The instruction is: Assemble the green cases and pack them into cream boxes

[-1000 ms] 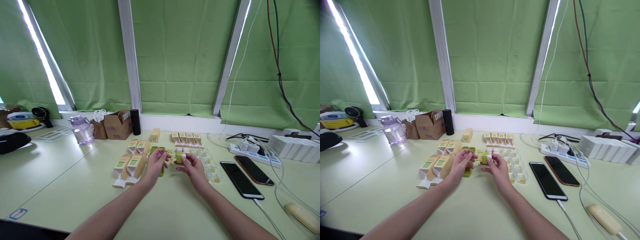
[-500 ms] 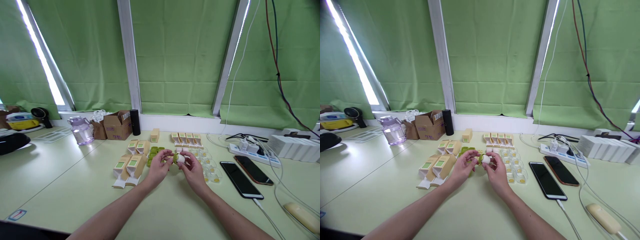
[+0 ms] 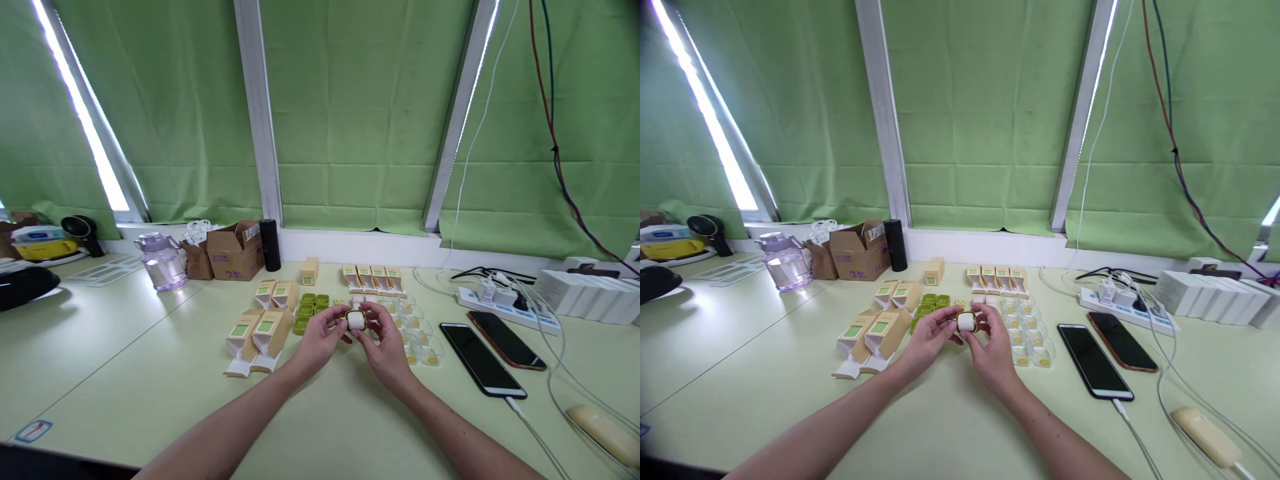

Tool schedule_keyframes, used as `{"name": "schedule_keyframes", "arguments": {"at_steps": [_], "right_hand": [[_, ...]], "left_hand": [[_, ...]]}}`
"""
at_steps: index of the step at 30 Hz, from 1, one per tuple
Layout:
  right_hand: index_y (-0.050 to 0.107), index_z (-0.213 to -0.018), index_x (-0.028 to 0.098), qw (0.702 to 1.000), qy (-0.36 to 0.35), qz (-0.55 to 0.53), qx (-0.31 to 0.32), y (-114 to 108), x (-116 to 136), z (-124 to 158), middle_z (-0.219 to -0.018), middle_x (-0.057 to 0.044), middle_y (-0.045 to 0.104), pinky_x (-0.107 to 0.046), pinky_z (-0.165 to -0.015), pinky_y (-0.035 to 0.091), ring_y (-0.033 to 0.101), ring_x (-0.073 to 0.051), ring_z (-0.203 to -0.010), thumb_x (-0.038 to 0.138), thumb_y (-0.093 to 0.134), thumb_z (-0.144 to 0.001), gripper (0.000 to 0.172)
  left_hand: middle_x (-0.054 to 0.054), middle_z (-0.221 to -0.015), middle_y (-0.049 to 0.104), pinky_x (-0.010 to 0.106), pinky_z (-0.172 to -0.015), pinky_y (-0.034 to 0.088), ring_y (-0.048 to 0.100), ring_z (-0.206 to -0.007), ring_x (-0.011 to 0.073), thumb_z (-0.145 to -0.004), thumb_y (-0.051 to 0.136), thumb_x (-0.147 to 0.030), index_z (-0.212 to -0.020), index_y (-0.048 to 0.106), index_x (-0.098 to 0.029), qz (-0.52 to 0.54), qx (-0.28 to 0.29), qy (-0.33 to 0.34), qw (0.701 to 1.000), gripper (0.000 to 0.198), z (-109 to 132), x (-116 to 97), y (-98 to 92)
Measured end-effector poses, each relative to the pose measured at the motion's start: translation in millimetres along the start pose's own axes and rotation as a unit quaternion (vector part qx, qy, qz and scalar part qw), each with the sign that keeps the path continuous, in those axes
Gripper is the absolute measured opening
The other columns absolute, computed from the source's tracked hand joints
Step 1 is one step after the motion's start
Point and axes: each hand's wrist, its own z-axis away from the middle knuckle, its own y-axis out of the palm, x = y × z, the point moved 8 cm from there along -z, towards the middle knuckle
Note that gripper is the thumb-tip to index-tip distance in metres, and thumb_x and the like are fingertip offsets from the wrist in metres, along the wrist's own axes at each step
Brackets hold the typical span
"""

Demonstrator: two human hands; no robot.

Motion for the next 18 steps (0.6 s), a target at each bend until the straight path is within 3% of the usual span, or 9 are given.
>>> {"name": "schedule_keyframes", "arguments": {"at_steps": [6,9,13,18], "right_hand": [[0.057,-0.136,0.029,0.994,-0.066,0.086,0.011,0,10,1,-0.138,-0.012,0.058,-0.043,-0.087,0.064,0.068,-0.026,-0.108,0.032,0.067,-0.096,0.042],[0.056,-0.141,0.029,0.983,-0.094,0.160,0.015,0,12,4,-0.137,-0.013,0.056,-0.044,-0.087,0.065,0.070,-0.027,-0.109,0.033,0.065,-0.098,0.044],[0.058,-0.138,0.027,0.954,-0.146,0.262,0.015,0,23,5,-0.133,-0.014,0.060,-0.039,-0.076,0.064,0.072,-0.027,-0.104,0.031,0.059,-0.101,0.037],[0.061,-0.136,0.023,0.912,-0.238,0.334,0.022,5,41,8,-0.127,-0.014,0.065,-0.037,-0.075,0.060,0.072,-0.026,-0.100,0.025,0.055,-0.103,0.034]], "left_hand": [[0.015,-0.115,0.077,0.037,-0.079,0.065,0.075,-0.088,0.0235,-0.090,0.076,-0.049,-0.124,0.071,-0.013,-0.033,-0.009,0.011,0.999,0.049,-1,2,-2.2],[0.016,-0.119,0.076,0.039,-0.085,0.065,0.076,-0.095,0.0250,-0.093,0.073,-0.045,-0.124,0.071,-0.014,-0.055,-0.009,0.017,0.998,0.044,1,2,-1.4],[0.015,-0.127,0.074,0.039,-0.092,0.064,0.074,-0.111,0.0273,-0.097,0.066,-0.038,-0.125,0.071,-0.016,-0.120,-0.018,0.059,0.991,0.036,4,-6,-1.2],[0.013,-0.125,0.076,0.037,-0.091,0.063,0.073,-0.112,0.0255,-0.100,0.059,-0.028,-0.127,0.071,-0.019,-0.241,-0.028,0.146,0.959,0.030,10,-23,0.7]]}}
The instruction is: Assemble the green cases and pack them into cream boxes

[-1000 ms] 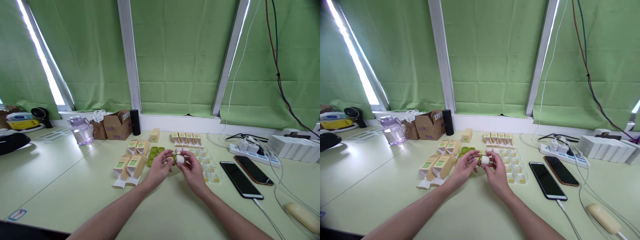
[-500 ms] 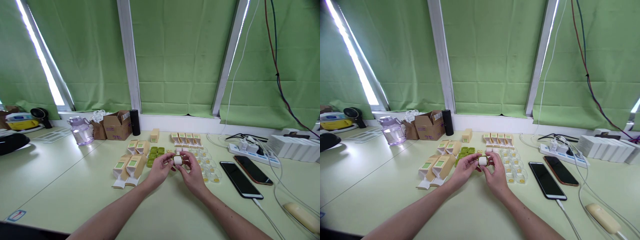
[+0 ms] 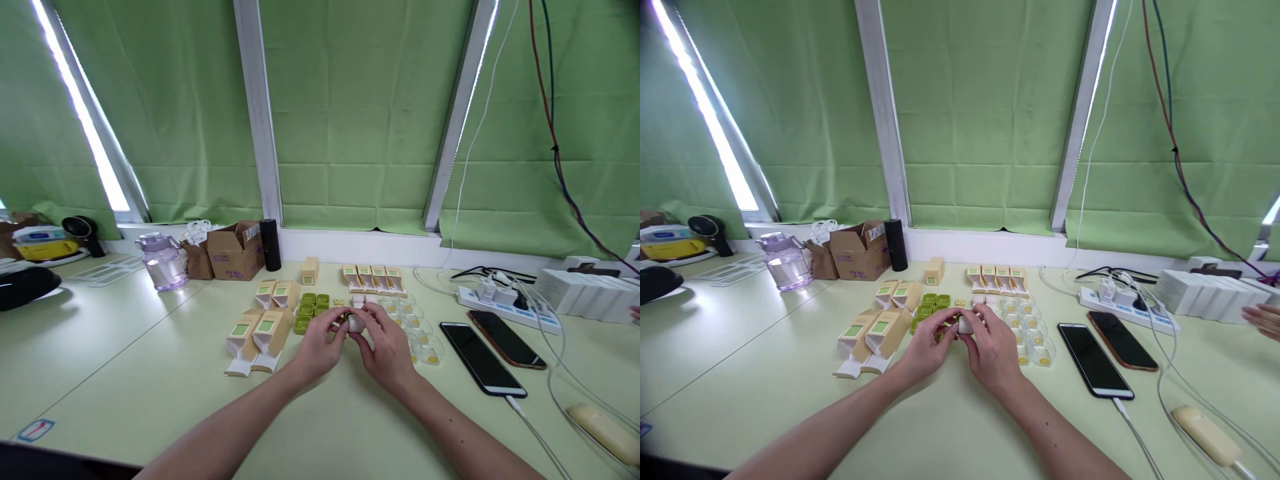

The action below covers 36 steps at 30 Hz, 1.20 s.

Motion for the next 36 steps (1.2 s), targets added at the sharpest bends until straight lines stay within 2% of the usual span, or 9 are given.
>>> {"name": "schedule_keyframes", "arguments": {"at_steps": [5,13,17,26,32,36], "right_hand": [[0.060,-0.139,0.025,1.000,-0.001,0.006,0.030,4,0,1,-0.125,-0.013,0.067,-0.036,-0.069,0.057,0.071,-0.025,-0.089,0.022,0.051,-0.104,0.037],[0.052,-0.141,0.023,0.998,-0.011,-0.023,0.060,12,0,2,-0.129,-0.016,0.064,-0.041,-0.076,0.062,0.071,-0.029,-0.105,0.019,0.046,-0.105,0.037],[0.050,-0.141,0.022,0.997,-0.006,-0.038,0.071,15,-1,1,-0.129,-0.016,0.062,-0.041,-0.077,0.062,0.070,-0.029,-0.105,0.018,0.044,-0.105,0.037],[0.052,-0.140,0.023,0.997,-0.002,-0.052,0.058,17,-1,0,-0.130,-0.016,0.061,-0.040,-0.079,0.063,0.069,-0.029,-0.107,0.016,0.044,-0.104,0.037],[0.053,-0.143,0.025,0.996,0.013,-0.066,0.064,12,-4,0,-0.129,-0.015,0.061,-0.041,-0.078,0.063,0.070,-0.028,-0.103,0.018,0.045,-0.105,0.040],[0.053,-0.146,0.028,0.994,-0.005,-0.095,0.052,7,-4,0,-0.136,-0.016,0.056,-0.041,-0.080,0.063,0.070,-0.026,-0.102,0.012,0.045,-0.102,0.048]], "left_hand": [[0.013,-0.123,0.077,0.037,-0.091,0.062,0.074,-0.108,0.0255,-0.100,0.058,-0.025,-0.128,0.071,-0.020,-0.039,-0.005,0.013,0.999,0.030,2,-2,-0.8],[0.008,-0.113,0.080,0.035,-0.089,0.060,0.075,-0.098,0.0229,-0.095,0.059,-0.017,-0.119,0.075,-0.020,-0.068,0.001,0.004,0.998,0.030,-1,-8,0.2],[0.007,-0.110,0.080,0.032,-0.084,0.059,0.075,-0.093,0.0211,-0.096,0.056,-0.017,-0.118,0.076,-0.020,-0.067,0.008,-0.008,0.998,0.030,-3,-9,0.7],[0.006,-0.105,0.081,0.032,-0.084,0.058,0.074,-0.088,0.0197,-0.099,0.052,-0.020,-0.116,0.076,-0.020,-0.049,0.012,-0.048,0.998,0.029,-5,-5,1.8],[0.007,-0.106,0.079,0.035,-0.087,0.058,0.072,-0.090,0.0217,-0.095,0.063,-0.024,-0.118,0.074,-0.021,-0.048,0.012,-0.036,0.998,0.026,-5,-2,-6.8],[0.010,-0.121,0.074,0.042,-0.100,0.056,0.067,-0.109,0.0256,-0.089,0.071,-0.021,-0.126,0.070,-0.022,-0.035,0.031,-0.007,0.999,0.037,-5,-1,-11.7]]}}
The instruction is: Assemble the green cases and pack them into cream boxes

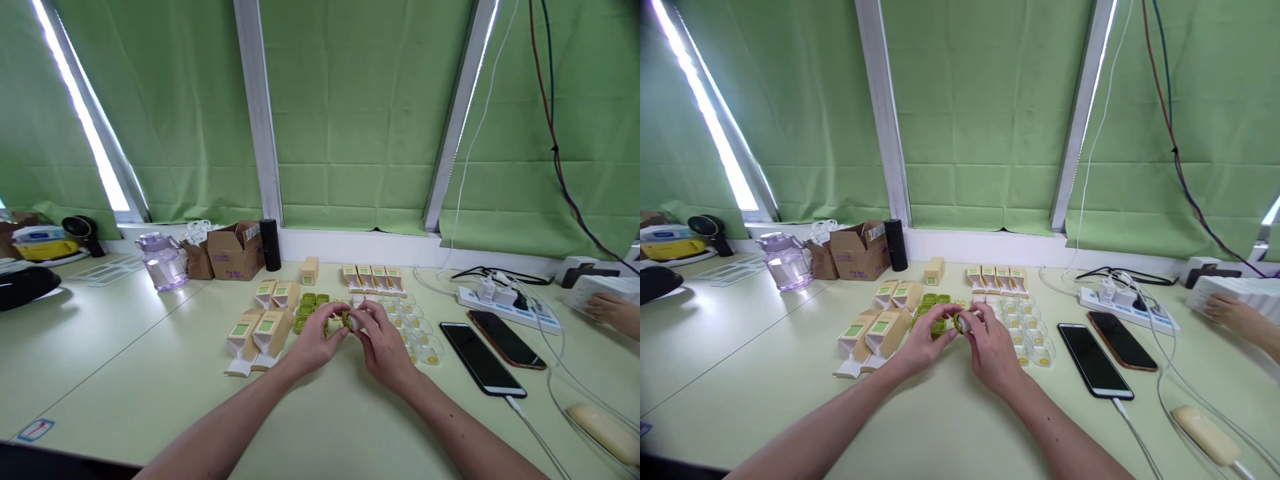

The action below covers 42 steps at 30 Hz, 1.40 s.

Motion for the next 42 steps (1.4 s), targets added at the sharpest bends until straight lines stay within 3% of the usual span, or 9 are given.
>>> {"name": "schedule_keyframes", "arguments": {"at_steps": [4,7,10,16,21,28,33,36,42], "right_hand": [[0.055,-0.148,0.032,0.999,-0.028,-0.034,-0.007,-2,4,1,-0.140,-0.015,0.049,-0.045,-0.089,0.062,0.065,-0.027,-0.115,0.007,0.045,-0.099,0.056],[0.049,-0.153,0.033,0.997,-0.029,-0.072,-0.004,-2,6,1,-0.142,-0.015,0.047,-0.050,-0.100,0.060,0.060,-0.028,-0.127,0.006,0.041,-0.100,0.061],[0.048,-0.151,0.030,0.992,0.025,-0.123,-0.034,-6,0,0,-0.141,-0.015,0.051,-0.052,-0.106,0.057,0.058,-0.029,-0.131,0.012,0.044,-0.101,0.053],[0.061,-0.124,0.025,0.965,0.144,-0.208,-0.065,-1,-13,3,-0.108,-0.008,0.070,-0.041,-0.083,0.063,0.070,-0.023,-0.092,0.032,0.063,-0.099,0.026],[0.065,-0.113,0.024,0.953,0.179,-0.234,-0.077,4,-12,3,-0.105,-0.007,0.070,-0.037,-0.077,0.063,0.069,-0.022,-0.087,0.033,0.070,-0.094,0.022],[0.064,-0.122,0.026,0.983,0.112,-0.114,-0.087,-8,-8,1,-0.116,-0.010,0.067,-0.039,-0.076,0.060,0.068,-0.025,-0.099,0.028,0.061,-0.099,0.023],[0.060,-0.131,0.027,0.995,0.060,0.015,-0.074,-11,-7,2,-0.126,-0.012,0.067,-0.041,-0.081,0.061,0.070,-0.028,-0.108,0.024,0.057,-0.102,0.030],[0.061,-0.133,0.025,0.995,0.018,0.079,-0.065,-10,2,1,-0.124,-0.013,0.069,-0.039,-0.077,0.060,0.072,-0.027,-0.105,0.022,0.054,-0.103,0.031],[0.061,-0.132,0.018,0.986,-0.056,0.138,-0.081,-11,17,-1,-0.115,-0.014,0.071,-0.033,-0.068,0.056,0.071,-0.024,-0.094,0.018,0.052,-0.105,0.029]], "left_hand": [[0.011,-0.130,0.068,0.046,-0.106,0.054,0.063,-0.120,0.0264,-0.087,0.069,-0.012,-0.140,0.063,-0.026,0.014,0.027,0.032,0.999,0.055,2,-3,6.0],[0.010,-0.125,0.066,0.044,-0.103,0.054,0.062,-0.116,0.0253,-0.085,0.070,-0.010,-0.136,0.063,-0.025,0.006,0.010,0.031,0.999,0.053,3,-2,7.7],[0.008,-0.118,0.065,0.042,-0.097,0.055,0.062,-0.108,0.0244,-0.083,0.074,-0.011,-0.126,0.065,-0.025,-0.032,-0.033,0.020,0.999,0.046,4,-1,3.5],[0.011,-0.117,0.069,0.051,-0.101,0.053,0.059,-0.119,0.0308,-0.085,0.067,-0.005,-0.122,0.061,-0.023,-0.131,-0.065,0.120,0.982,0.041,10,-18,3.9],[0.011,-0.120,0.070,0.051,-0.099,0.053,0.057,-0.115,0.0309,-0.087,0.062,-0.003,-0.120,0.057,-0.023,-0.203,-0.079,0.186,0.958,0.039,16,-29,9.3],[0.014,-0.126,0.066,0.052,-0.102,0.051,0.056,-0.117,0.0329,-0.081,0.064,-0.007,-0.129,0.052,-0.021,-0.176,-0.039,0.160,0.970,0.051,14,-34,7.6],[0.014,-0.126,0.066,0.041,-0.089,0.057,0.066,-0.102,0.0255,-0.096,0.055,-0.016,-0.137,0.052,-0.020,-0.111,-0.036,0.088,0.989,0.041,11,-25,6.5],[0.013,-0.123,0.070,0.039,-0.088,0.058,0.069,-0.091,0.0218,-0.102,0.053,-0.024,-0.136,0.055,-0.020,-0.086,-0.030,0.057,0.994,0.034,9,-17,10.0],[0.013,-0.126,0.072,0.038,-0.089,0.062,0.073,-0.104,0.0239,-0.103,0.054,-0.027,-0.132,0.062,-0.020,-0.046,-0.032,0.043,0.998,0.031,8,-9,12.3]]}}
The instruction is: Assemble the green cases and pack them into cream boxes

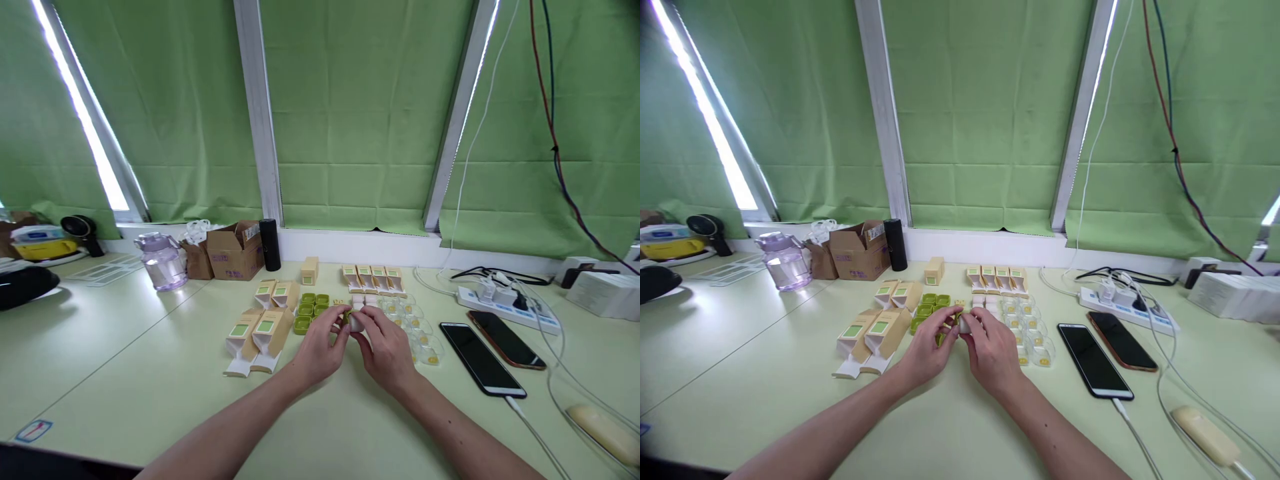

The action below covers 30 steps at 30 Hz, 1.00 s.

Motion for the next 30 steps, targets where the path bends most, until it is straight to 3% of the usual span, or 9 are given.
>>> {"name": "schedule_keyframes", "arguments": {"at_steps": [7,16,24,30], "right_hand": [[0.057,-0.136,0.018,1.000,-0.013,0.017,0.021,5,-2,2,-0.120,-0.015,0.070,-0.034,-0.068,0.057,0.072,-0.025,-0.094,0.020,0.052,-0.106,0.031],[0.056,-0.135,0.019,0.999,-0.001,-0.002,0.050,11,-5,3,-0.119,-0.015,0.068,-0.032,-0.061,0.055,0.071,-0.023,-0.085,0.022,0.050,-0.106,0.029],[0.051,-0.144,0.019,0.997,0.006,-0.036,0.074,18,-5,6,-0.128,-0.017,0.066,-0.038,-0.078,0.061,0.071,-0.029,-0.107,0.016,0.049,-0.104,0.041],[0.047,-0.146,0.017,0.996,0.007,-0.009,0.093,25,-4,6,-0.130,-0.019,0.066,-0.040,-0.075,0.062,0.070,-0.031,-0.108,0.011,0.043,-0.101,0.046]], "left_hand": [[0.013,-0.123,0.074,0.034,-0.080,0.066,0.074,-0.098,0.0220,-0.103,0.057,-0.031,-0.130,0.065,-0.020,0.036,-0.001,-0.038,0.999,0.030,-1,9,0.9],[0.014,-0.124,0.075,0.038,-0.091,0.065,0.075,-0.108,0.0246,-0.102,0.054,-0.025,-0.129,0.066,-0.019,-0.004,0.002,-0.001,1.000,0.030,-1,1,1.3],[0.011,-0.114,0.077,0.037,-0.089,0.062,0.075,-0.096,0.0222,-0.098,0.053,-0.019,-0.126,0.067,-0.017,-0.045,0.014,-0.030,0.998,0.031,-4,0,2.7],[0.008,-0.108,0.078,0.035,-0.085,0.057,0.072,-0.090,0.0205,-0.097,0.049,-0.016,-0.121,0.068,-0.019,-0.056,0.030,-0.056,0.996,0.031,-6,-4,3.0]]}}
